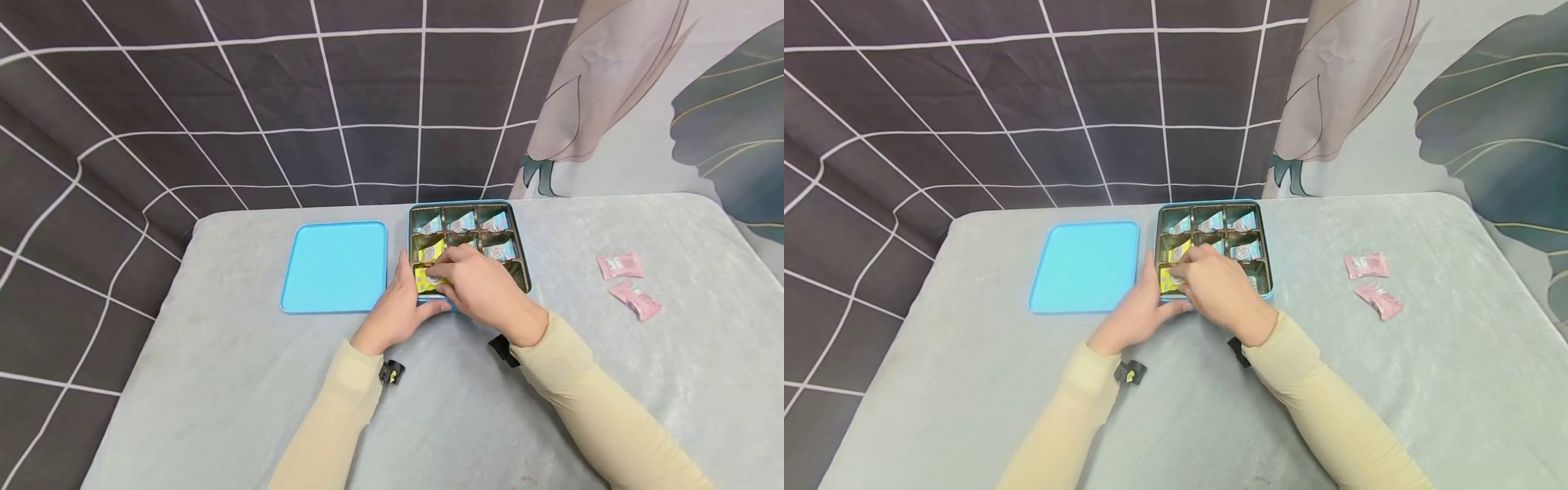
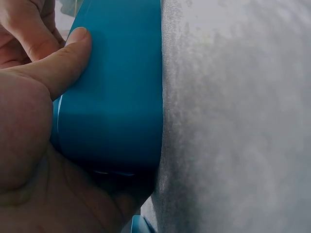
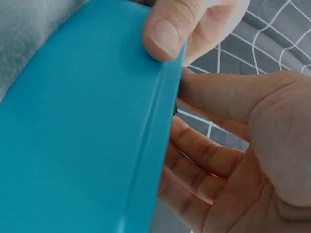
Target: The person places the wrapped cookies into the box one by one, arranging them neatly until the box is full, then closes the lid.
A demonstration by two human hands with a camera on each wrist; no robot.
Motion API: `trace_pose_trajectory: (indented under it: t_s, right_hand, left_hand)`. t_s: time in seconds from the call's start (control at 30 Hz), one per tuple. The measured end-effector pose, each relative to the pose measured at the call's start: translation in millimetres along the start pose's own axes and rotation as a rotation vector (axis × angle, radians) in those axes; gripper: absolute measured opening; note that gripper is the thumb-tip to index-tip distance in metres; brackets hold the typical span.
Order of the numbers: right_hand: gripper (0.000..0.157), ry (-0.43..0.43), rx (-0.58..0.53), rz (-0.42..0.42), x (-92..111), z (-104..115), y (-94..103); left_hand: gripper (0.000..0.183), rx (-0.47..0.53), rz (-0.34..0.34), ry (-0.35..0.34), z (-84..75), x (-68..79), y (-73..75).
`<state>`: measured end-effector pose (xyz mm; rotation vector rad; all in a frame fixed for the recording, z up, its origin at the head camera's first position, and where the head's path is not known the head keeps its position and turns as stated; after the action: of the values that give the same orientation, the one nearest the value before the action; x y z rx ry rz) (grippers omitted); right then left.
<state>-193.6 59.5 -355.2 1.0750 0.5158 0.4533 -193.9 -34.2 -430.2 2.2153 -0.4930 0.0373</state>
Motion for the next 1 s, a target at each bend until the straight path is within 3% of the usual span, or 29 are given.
trace_pose_trajectory:
  t_s: [0.37,1.0]
  right_hand:
    - [0.018,0.104,-0.071,-0.032,-1.5,6.5,-5.0]
    - [0.021,0.169,-0.079,-0.042,-5.3,9.3,-9.0]
  left_hand:
    - [0.114,0.001,0.0,-0.007,1.4,0.1,-0.3]
    - [0.113,-0.014,-0.024,-0.041,0.5,-2.1,0.9]
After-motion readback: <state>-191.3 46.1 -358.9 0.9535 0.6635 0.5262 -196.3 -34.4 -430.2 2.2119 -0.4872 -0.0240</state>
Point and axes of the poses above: each hand's wrist, its own x-axis away from the middle knuckle, its own y-axis out of the back of the hand, z = x × y, the point moved 9 cm from there along -x, towards the middle knuckle, and after that the axes turned 6 degrees about -x, right-handed, at the moved point
